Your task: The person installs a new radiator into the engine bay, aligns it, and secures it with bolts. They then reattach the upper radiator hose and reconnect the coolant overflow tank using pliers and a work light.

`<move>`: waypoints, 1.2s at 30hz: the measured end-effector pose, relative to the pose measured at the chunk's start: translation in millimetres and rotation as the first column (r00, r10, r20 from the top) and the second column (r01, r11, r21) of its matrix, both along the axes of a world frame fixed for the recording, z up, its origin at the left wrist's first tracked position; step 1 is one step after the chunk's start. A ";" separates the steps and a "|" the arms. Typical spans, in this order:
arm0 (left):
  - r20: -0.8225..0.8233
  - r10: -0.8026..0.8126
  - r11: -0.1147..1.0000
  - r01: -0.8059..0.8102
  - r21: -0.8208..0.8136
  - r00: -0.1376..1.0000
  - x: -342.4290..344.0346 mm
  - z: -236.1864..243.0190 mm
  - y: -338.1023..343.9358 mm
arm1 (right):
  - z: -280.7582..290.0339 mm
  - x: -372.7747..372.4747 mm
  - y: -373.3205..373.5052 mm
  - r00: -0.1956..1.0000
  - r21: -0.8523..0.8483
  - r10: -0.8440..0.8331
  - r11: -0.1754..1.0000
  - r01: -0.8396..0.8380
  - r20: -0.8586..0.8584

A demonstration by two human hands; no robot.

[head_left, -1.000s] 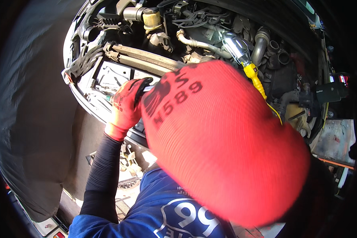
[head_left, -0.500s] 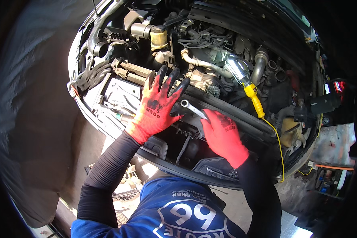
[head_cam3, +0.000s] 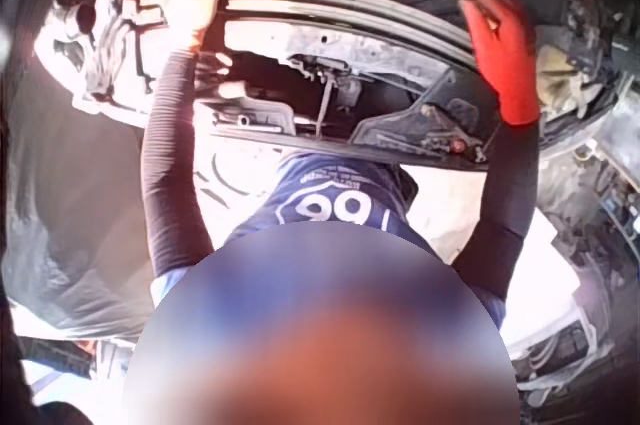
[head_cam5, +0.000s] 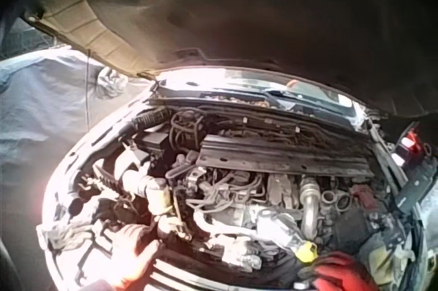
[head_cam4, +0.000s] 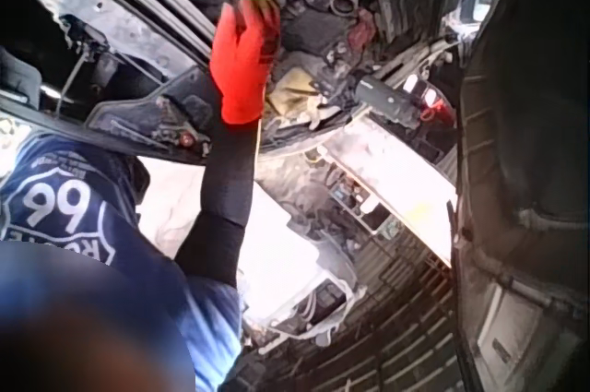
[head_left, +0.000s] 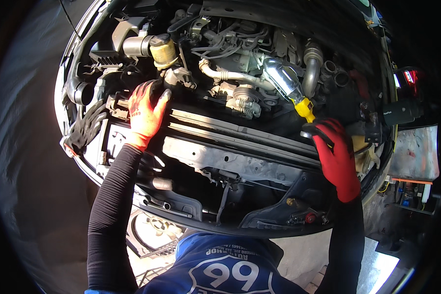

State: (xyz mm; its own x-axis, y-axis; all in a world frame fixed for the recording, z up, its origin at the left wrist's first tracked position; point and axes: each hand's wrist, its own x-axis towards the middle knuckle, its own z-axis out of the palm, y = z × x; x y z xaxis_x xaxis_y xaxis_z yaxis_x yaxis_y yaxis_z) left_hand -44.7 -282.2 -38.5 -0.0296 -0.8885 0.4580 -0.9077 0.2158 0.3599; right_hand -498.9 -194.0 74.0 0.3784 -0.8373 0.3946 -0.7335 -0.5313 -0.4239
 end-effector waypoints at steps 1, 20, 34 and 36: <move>0.061 0.024 1.000 -0.025 0.003 0.998 -2.0 -3.7 -0.6 | -1.7 1.8 -14.0 0.998 0.010 0.014 1.000 -0.015 0.067; 0.173 0.063 0.982 -0.092 0.165 0.983 -11.2 -0.8 -2.5 | -91.5 22.3 -75.5 0.953 0.290 0.301 0.910 -0.295 0.024; 0.172 0.085 0.992 -0.100 0.083 0.982 -10.0 -2.2 -1.9 | -85.9 31.7 -68.6 0.984 0.375 0.152 0.910 -0.177 0.096; 0.189 0.091 0.992 -0.106 0.072 0.978 -9.5 -3.0 -1.4 | -84.8 37.0 -78.9 0.973 0.560 -0.013 0.819 -0.122 0.230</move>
